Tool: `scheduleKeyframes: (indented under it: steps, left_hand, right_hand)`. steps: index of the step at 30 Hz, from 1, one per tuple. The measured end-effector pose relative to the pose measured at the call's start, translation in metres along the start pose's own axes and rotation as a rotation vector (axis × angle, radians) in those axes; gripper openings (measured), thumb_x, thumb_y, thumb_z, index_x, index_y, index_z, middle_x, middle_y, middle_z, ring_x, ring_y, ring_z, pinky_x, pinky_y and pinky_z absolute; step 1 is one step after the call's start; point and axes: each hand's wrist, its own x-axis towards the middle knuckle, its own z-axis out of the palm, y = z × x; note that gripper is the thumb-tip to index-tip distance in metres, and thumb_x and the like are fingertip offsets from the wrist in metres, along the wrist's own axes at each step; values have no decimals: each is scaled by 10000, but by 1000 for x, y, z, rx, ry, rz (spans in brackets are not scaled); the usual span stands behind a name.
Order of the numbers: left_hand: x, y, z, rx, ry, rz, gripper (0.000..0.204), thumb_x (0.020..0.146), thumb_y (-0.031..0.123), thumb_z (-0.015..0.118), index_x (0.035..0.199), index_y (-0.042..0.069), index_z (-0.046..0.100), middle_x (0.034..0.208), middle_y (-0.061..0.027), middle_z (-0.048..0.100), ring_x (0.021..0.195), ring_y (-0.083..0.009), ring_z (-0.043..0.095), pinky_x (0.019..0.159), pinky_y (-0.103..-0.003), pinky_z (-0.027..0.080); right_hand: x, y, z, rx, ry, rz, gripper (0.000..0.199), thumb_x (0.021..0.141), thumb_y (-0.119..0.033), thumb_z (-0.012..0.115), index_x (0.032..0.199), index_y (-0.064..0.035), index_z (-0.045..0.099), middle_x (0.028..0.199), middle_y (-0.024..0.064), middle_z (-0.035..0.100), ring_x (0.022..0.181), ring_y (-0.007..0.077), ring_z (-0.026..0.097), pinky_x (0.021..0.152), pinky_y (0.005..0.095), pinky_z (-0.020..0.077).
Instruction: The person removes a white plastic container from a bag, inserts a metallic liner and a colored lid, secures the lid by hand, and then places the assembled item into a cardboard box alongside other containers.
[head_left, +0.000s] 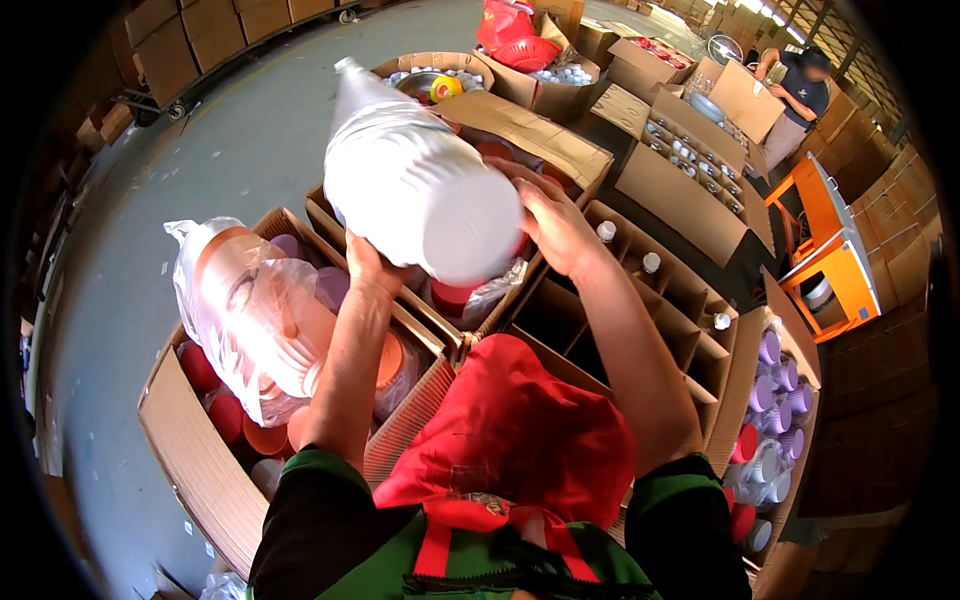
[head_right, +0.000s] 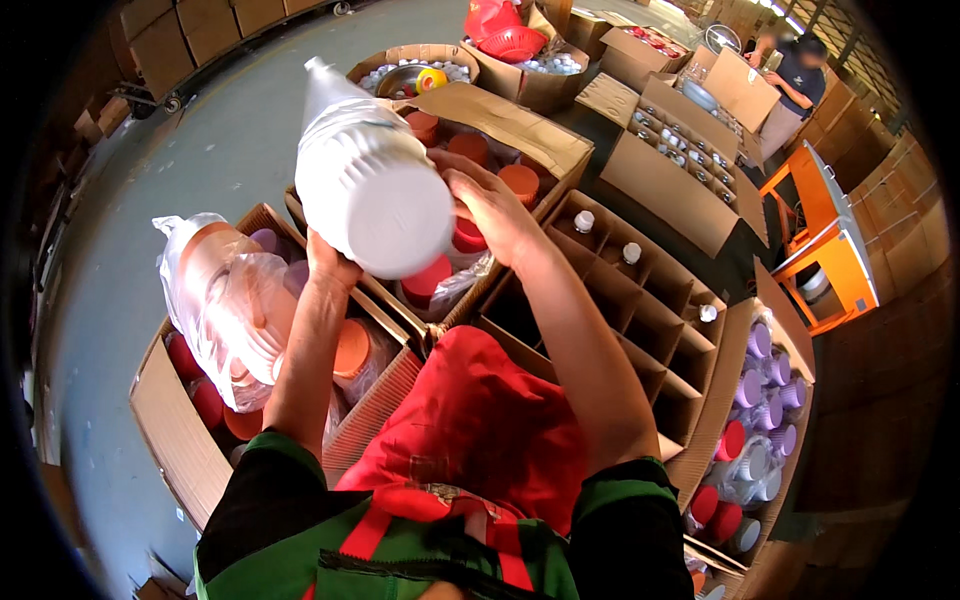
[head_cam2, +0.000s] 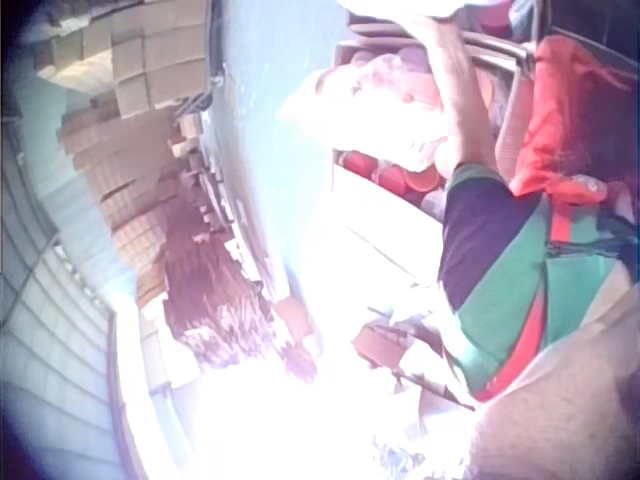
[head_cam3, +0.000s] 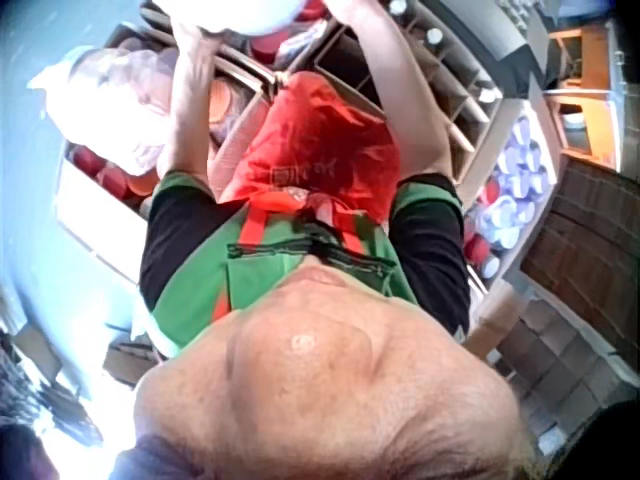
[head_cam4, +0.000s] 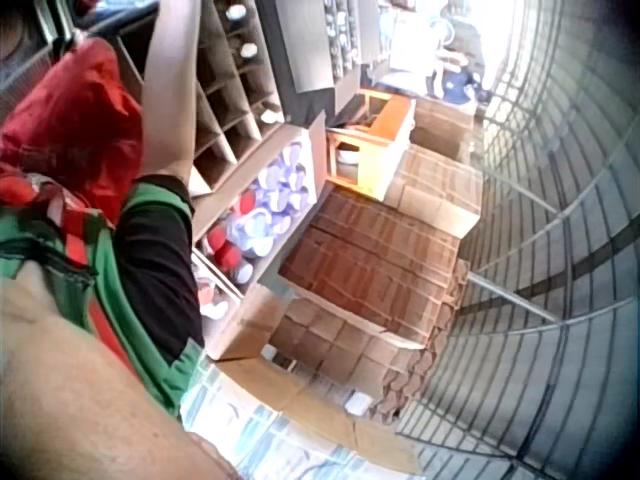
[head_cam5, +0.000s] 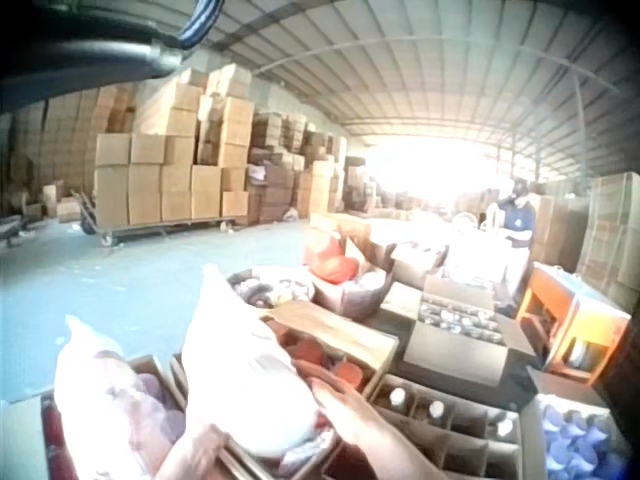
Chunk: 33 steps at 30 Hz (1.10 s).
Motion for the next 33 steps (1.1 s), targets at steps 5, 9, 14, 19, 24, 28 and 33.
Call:
scheduleKeyframes:
  steps: [5,9,14,19,24,28,33]
  left_hand:
    - [73,36,-43,-266,210,7,296,956,174,324,1017,-27,531,823,-132,637,783,-315,659,669,-392,599]
    - [130,51,-66,-323,330,181,361,976,214,311,869,-44,539,733,-118,637,808,-332,663,674,-395,599]
    - [140,44,-107,36,492,139,268,945,254,341,749,82,405,769,-129,632,734,-355,654,592,-380,578]
    - [136,31,-120,686,542,398,232,904,266,480,828,54,537,748,-93,630,654,-269,643,540,-318,496]
    - [158,9,-104,1805,333,619,252,855,259,560,937,32,634,854,-118,666,785,-256,641,703,-327,478]
    - [189,-18,-100,1930,160,362,268,824,295,580,945,63,643,925,-139,654,877,-307,620,767,-380,470]
    - [235,-40,-103,2134,55,269,499,752,444,615,1012,18,612,1025,-197,631,971,-342,597,810,-419,456]
  right_hand:
    - [-40,40,-3,-78,-39,50,337,920,-199,471,1185,-3,538,1071,125,623,919,152,584,849,300,462]
    - [-89,73,-11,53,75,168,238,887,-97,449,1046,22,580,940,107,628,875,172,602,807,302,480]
    - [-148,113,-26,283,257,360,219,893,-142,481,1021,3,585,948,106,633,856,182,604,793,316,490]
    - [-175,155,-24,562,516,651,226,882,-207,540,1019,-35,592,920,77,649,867,167,622,770,295,503]
    - [-160,172,-25,298,306,521,180,867,-132,528,991,-24,598,863,28,619,813,99,580,769,235,462]
    - [-148,161,-29,225,262,553,176,872,-68,502,1013,-2,585,916,28,606,862,97,560,807,237,444]
    - [-144,153,-37,252,225,597,187,877,-42,492,1041,-3,573,961,25,589,917,102,539,833,249,437]
